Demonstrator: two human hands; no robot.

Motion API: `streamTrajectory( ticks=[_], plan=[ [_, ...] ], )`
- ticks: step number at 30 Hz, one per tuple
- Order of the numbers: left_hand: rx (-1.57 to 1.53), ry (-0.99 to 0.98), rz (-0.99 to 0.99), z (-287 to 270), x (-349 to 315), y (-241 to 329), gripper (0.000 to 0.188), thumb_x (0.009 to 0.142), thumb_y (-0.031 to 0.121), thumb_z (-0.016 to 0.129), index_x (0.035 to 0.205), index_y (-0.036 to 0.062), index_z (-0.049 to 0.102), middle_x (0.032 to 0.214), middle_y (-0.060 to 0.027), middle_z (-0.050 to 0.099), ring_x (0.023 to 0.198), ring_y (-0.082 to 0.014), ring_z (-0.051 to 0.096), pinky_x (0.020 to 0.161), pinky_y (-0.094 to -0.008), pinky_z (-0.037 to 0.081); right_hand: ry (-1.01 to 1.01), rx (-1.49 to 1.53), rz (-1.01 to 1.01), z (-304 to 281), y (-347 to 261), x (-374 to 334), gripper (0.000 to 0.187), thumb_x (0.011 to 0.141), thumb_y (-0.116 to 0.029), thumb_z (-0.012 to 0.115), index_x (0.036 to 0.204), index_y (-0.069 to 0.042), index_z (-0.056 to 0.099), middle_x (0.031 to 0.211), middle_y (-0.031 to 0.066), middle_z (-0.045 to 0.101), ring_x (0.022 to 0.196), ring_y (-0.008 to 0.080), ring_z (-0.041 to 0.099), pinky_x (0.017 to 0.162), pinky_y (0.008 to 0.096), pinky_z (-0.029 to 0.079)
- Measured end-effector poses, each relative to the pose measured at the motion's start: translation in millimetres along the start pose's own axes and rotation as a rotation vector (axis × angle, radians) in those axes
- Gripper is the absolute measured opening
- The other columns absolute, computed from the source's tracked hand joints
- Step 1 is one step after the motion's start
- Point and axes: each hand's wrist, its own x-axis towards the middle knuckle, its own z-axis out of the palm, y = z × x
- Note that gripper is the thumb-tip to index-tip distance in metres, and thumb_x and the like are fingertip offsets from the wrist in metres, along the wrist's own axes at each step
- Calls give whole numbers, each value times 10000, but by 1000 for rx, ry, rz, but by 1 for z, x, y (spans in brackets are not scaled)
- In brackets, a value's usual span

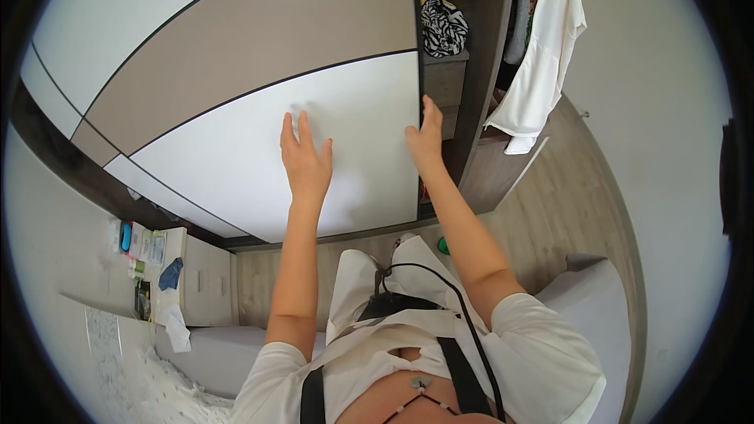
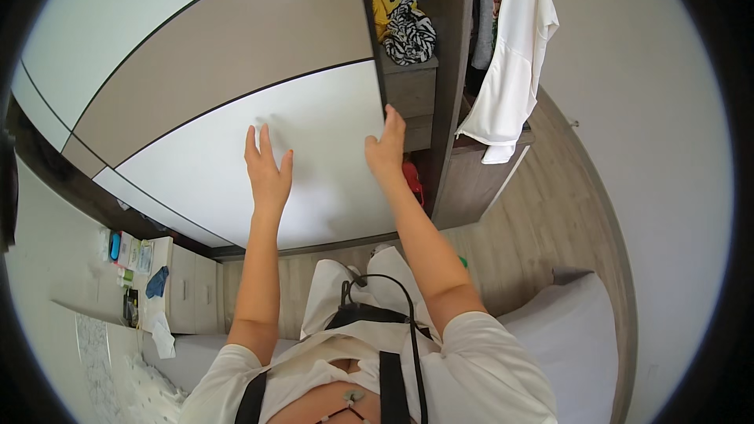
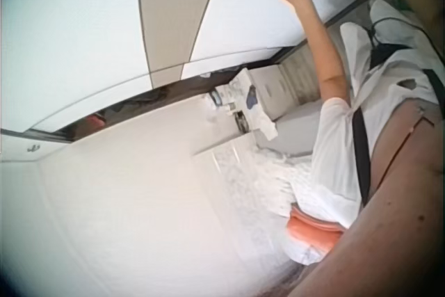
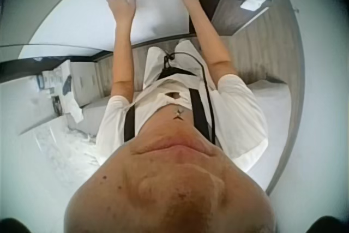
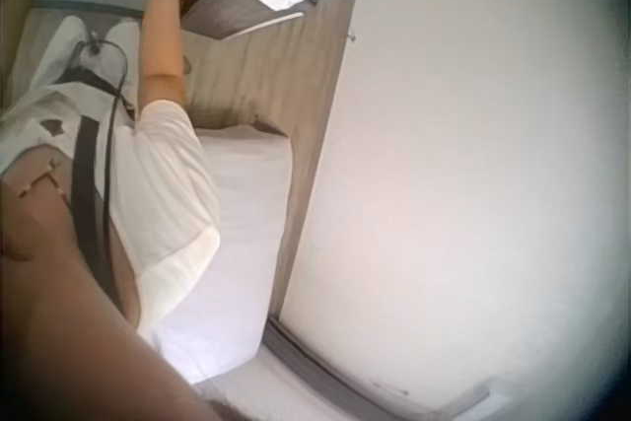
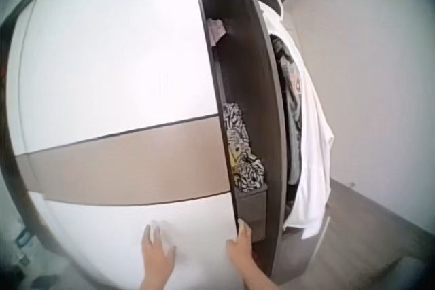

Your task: The person opens a dresser drawer and handles various items including a black package, a pair of glasses, and several socks.

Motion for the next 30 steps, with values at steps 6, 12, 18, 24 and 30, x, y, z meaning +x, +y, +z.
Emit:
streamTrajectory(
  ticks=[6,12,18,24,30],
  plan=[
    [-27,98,56,14,29,-22,602,771,117,598,1294,27,315,1328,-265,236,1213,-400,273,967,-450,291,-260,156,68,19,-21,13,587,740,39,441,1304,-83,339,1310,100,327,1218,213,328,972,310,304],
    [-10,171,36,15,31,-39,589,768,112,600,1284,24,331,1327,-262,239,1215,-401,270,970,-452,283,-446,281,7,54,-32,-3,613,748,50,431,1330,-94,309,1343,75,305,1219,202,325,943,282,323],
    [17,94,1,16,15,-51,593,757,103,608,1280,27,339,1325,-247,261,1206,-402,285,976,-449,268,-516,685,377,56,-17,7,453,838,5,435,1284,-41,376,1295,103,413,1157,200,434,936,297,361],
    [22,68,-35,24,3,-50,597,745,101,621,1269,21,347,1331,-230,264,1206,-400,288,978,-443,266,-176,719,572,29,42,49,392,889,-74,424,1277,-57,371,1258,103,440,1116,196,463,917,311,403],
    [-22,103,-63,42,3,-54,602,731,89,628,1251,-20,346,1316,-255,270,1198,-398,299,973,-446,277,-25,1011,806,35,68,90,370,868,-148,520,1210,-61,412,1140,87,503,1100,252,470,923,376,400]
  ],
)
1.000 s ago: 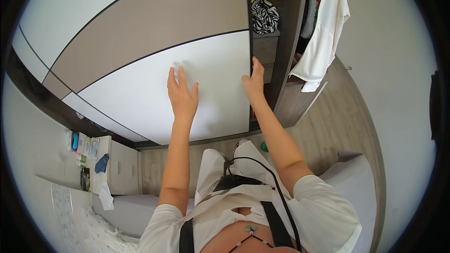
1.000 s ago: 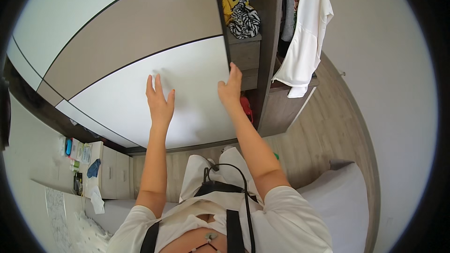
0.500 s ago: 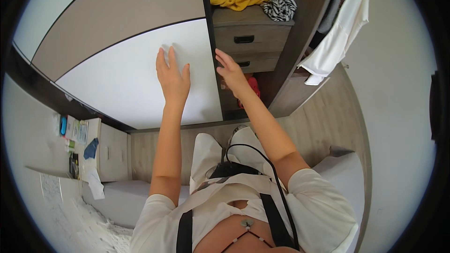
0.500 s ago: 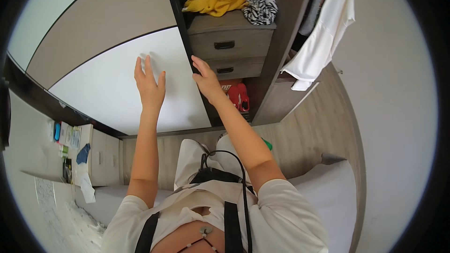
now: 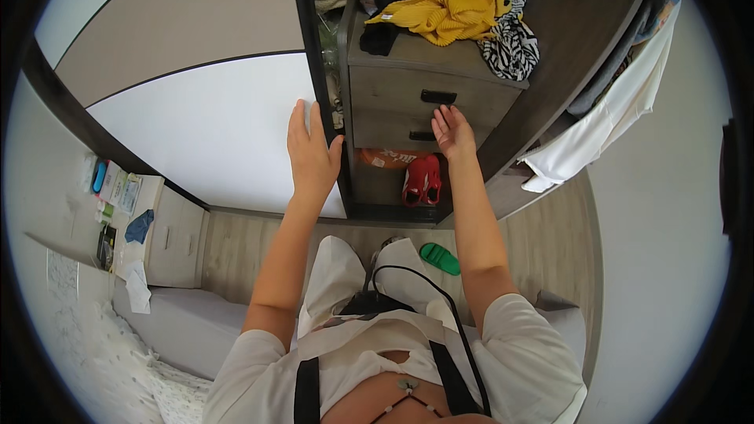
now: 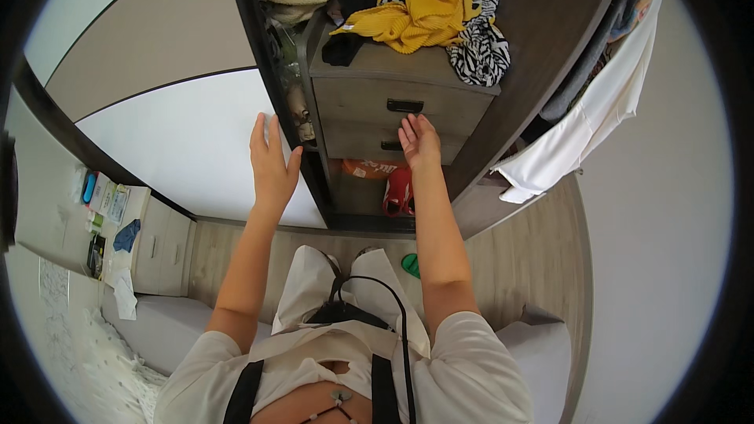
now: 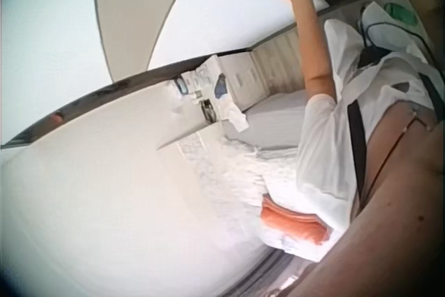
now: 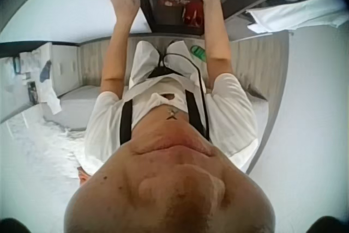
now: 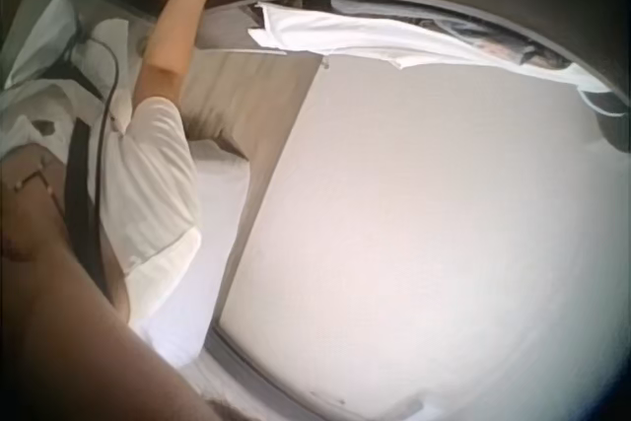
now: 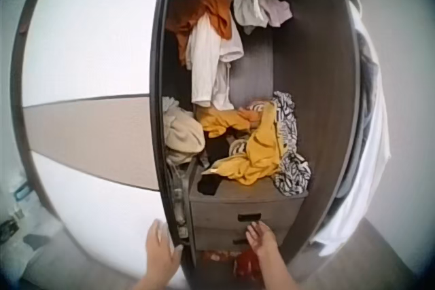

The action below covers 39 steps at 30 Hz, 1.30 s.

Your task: The person opens a dresser drawer and handles various items including a black package, a pair of glasses, and several socks.

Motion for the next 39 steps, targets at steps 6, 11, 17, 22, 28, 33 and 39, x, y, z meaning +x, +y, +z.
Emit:
streamTrajectory(
  ticks=[6,11,17,22,28,33,39],
  plan=[
    [21,16,0,-5,0,-12,610,729,80,625,1252,-39,334,1311,-264,272,1188,-408,308,968,-438,292,76,64,57,11,4,20,126,846,-211,572,890,-98,540,899,32,527,975,210,514,862,335,412],
    [8,-27,-30,-10,-7,-20,615,752,87,615,1278,-17,315,1326,-257,253,1200,-405,290,976,-414,295,94,32,62,27,5,7,138,858,-235,553,839,-99,536,845,2,527,915,186,529,850,343,411],
    [-20,-76,-73,-11,-15,-24,606,751,96,624,1275,6,333,1319,-245,274,1195,-394,307,967,-409,317,68,85,64,36,-3,-18,153,908,-189,430,820,-75,480,868,56,552,930,208,541,874,372,420],
    [-54,-96,-58,-19,-24,-11,591,740,115,630,1249,-8,356,1280,-256,321,1155,-400,352,946,-416,337,-34,101,40,14,7,-73,171,925,-188,380,815,-70,440,870,79,550,929,220,538,893,390,424],
    [-150,-77,10,-37,-32,33,524,766,107,592,1237,4,387,1258,-229,367,1142,-376,375,940,-410,339,-123,113,12,-7,11,-157,186,930,-195,384,871,-46,477,897,90,549,936,212,534,885,385,430],
    [-171,-5,120,-45,-37,65,397,805,112,551,1181,15,467,1246,-194,403,1161,-346,368,956,-397,320,-167,41,32,-27,8,-201,165,914,-190,431,858,-52,502,939,100,576,922,196,553,847,350,460],
    [-9,-14,194,-41,-39,84,265,788,200,577,1016,66,575,1066,-85,544,1104,-289,427,951,-456,274,-235,-73,86,-42,1,-236,152,918,-192,430,898,-70,518,972,99,595,838,133,576,768,276,490]
  ],
)
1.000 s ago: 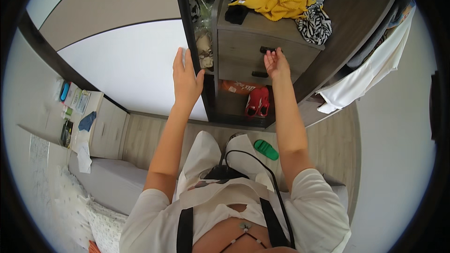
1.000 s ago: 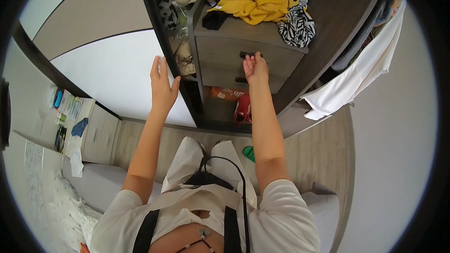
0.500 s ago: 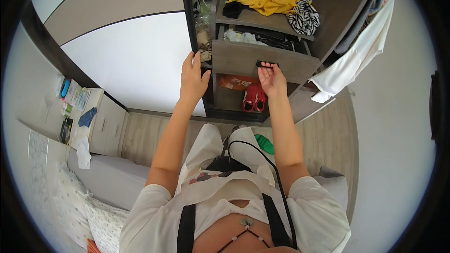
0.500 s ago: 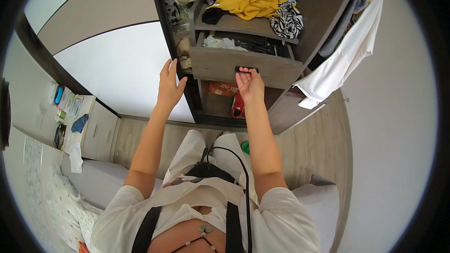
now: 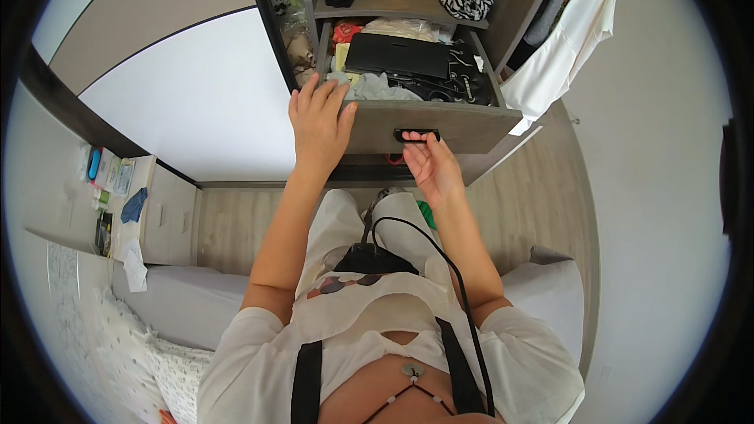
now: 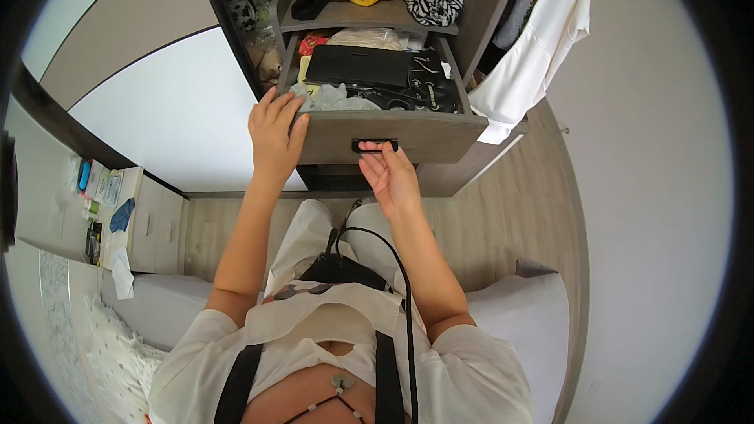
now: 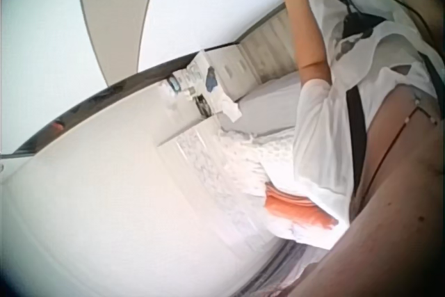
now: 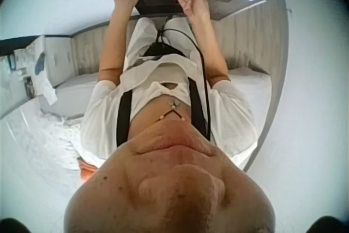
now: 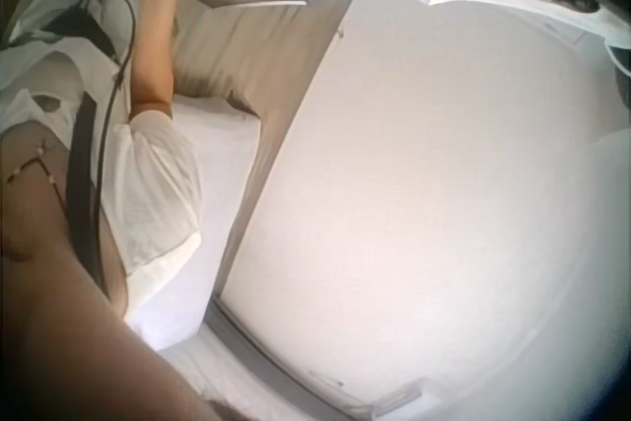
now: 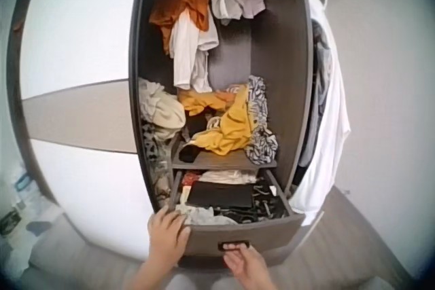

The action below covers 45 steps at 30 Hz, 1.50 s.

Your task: The person opens a dresser drawer and handles various items including a black package, a pair of glasses, and several socks.

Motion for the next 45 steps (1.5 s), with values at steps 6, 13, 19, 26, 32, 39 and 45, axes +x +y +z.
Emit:
streamTrajectory(
  ticks=[6,13,19,26,32,39,45],
  plan=[
    [-28,-20,-36,-16,-11,14,141,773,227,596,805,90,611,816,-22,571,895,-206,510,933,-446,271,-39,-9,33,-6,1,-28,152,912,-187,445,939,-71,540,1010,97,600,886,125,588,744,260,499],
    [-35,-30,-33,-35,-25,26,136,763,224,609,792,91,608,803,-20,562,837,-206,507,933,-449,264,-125,4,53,-14,5,-49,147,899,-181,473,962,-68,544,1015,96,602,897,117,593,694,235,524],
    [-52,-22,-12,-42,-30,30,159,759,224,613,819,77,602,831,-26,568,847,-206,513,967,-472,223,-156,45,47,-17,5,-52,189,898,-170,470,1005,-34,548,1045,109,584,923,153,597,683,264,541],
    [-35,-22,-8,-47,-10,28,139,765,191,598,813,60,599,821,-45,574,828,-233,532,956,-492,253,-238,-1230,-172,-19,-36,-64,212,869,-162,494,1017,-42,588,857,74,629,761,152,617,657,261,479],
    [-168,-103,-38,-29,33,19,163,777,87,569,924,19,581,906,-118,577,857,-291,531,773,-346,428,-337,-1433,-509,43,-112,-32,177,818,-80,557,969,3,597,892,83,627,733,133,594,653,238,469],
    [-219,-306,-94,-26,43,33,436,703,97,638,1110,13,505,1060,-167,522,990,-350,479,831,-397,405,-153,-1791,-665,36,-122,27,208,761,-144,611,950,-58,592,1021,87,541,692,277,570,608,322,445],
    [-264,-403,-113,-21,43,29,441,692,107,655,1102,22,516,1103,-154,518,1028,-330,482,842,-367,411,-179,-1738,-584,35,-124,26,184,751,-121,619,919,-47,595,841,103,565,647,264,558,583,313,432]
  ],
)
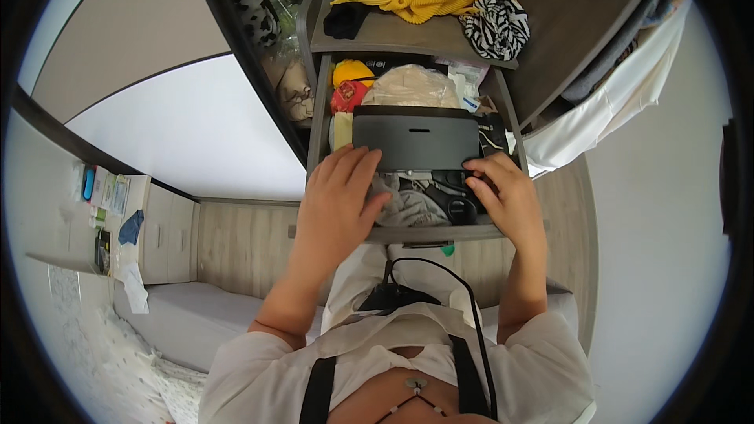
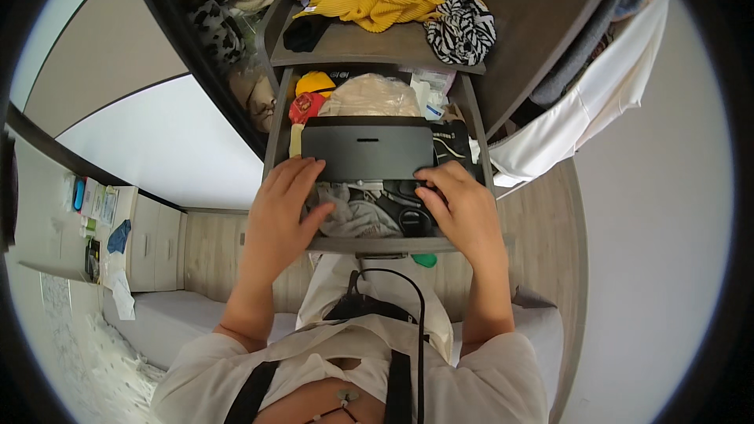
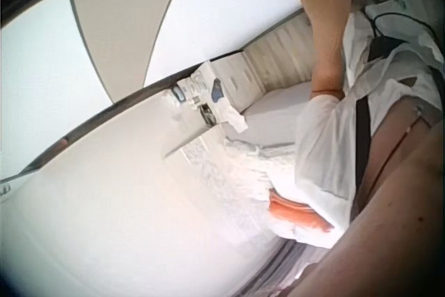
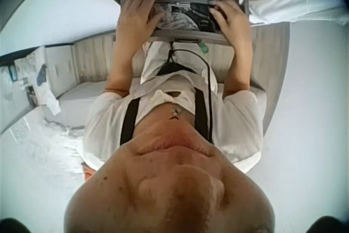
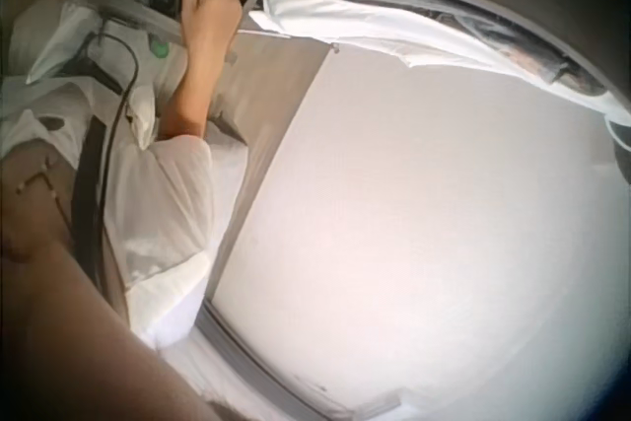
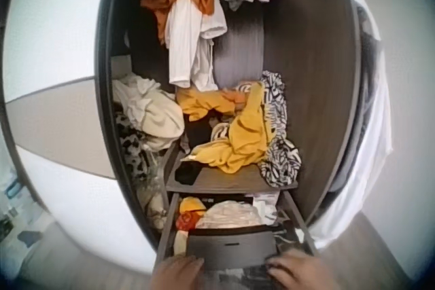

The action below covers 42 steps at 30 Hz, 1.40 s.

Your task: The person opens a dresser drawer and handles various items including a black package, a pair of glasses, and several socks.

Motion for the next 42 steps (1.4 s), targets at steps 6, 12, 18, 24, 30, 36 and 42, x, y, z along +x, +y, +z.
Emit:
streamTrajectory(
  ticks=[6,12,18,24,30,36,42],
  plan=[
    [-127,18,-90,2,1,-15,397,718,132,662,1083,36,537,1071,-140,548,860,-295,570,738,-306,450,227,-21,-53,7,3,4,142,733,-95,624,847,-30,571,736,107,548,646,264,555,580,332,429],
    [-208,30,-79,8,2,-23,476,745,225,631,1136,-7,494,1130,-195,518,1024,-329,513,864,-335,402,281,41,-94,9,31,6,344,758,-157,613,1064,-37,512,979,173,558,924,296,544,792,331,428],
    [-285,-114,-172,9,3,-34,544,715,215,654,1193,31,472,1087,-214,550,1000,-316,538,860,-336,404,-38,135,-198,8,33,4,413,758,-163,613,1151,-75,520,1165,130,530,1072,268,503,909,302,375],
    [-274,70,-71,4,-8,-26,481,693,33,635,1157,38,506,1049,-125,555,1012,-219,509,921,-270,338,-58,338,-68,12,42,4,423,751,-86,631,1157,-62,514,1102,125,559,986,213,541,855,300,418],
    [-543,165,-119,5,-7,-30,497,667,-17,618,1141,75,500,933,-108,558,938,-229,525,850,-281,383,16,572,-53,12,49,6,535,720,10,630,1216,-63,442,974,70,573,866,140,533,769,238,425],
    [-396,59,-94,5,-9,-32,235,659,-129,548,835,25,521,919,-65,569,991,-199,504,959,-280,292,9,319,-107,7,31,-4,149,678,75,604,795,-12,577,900,53,614,845,150,559,778,251,422],
    [-508,102,-33,4,-11,-24,211,672,-121,589,761,35,479,1168,-179,514,1138,-269,457,932,-315,363,64,396,-179,8,32,-4,201,676,125,559,810,-25,571,1293,156,427,1197,238,419,895,270,389]
  ],
)
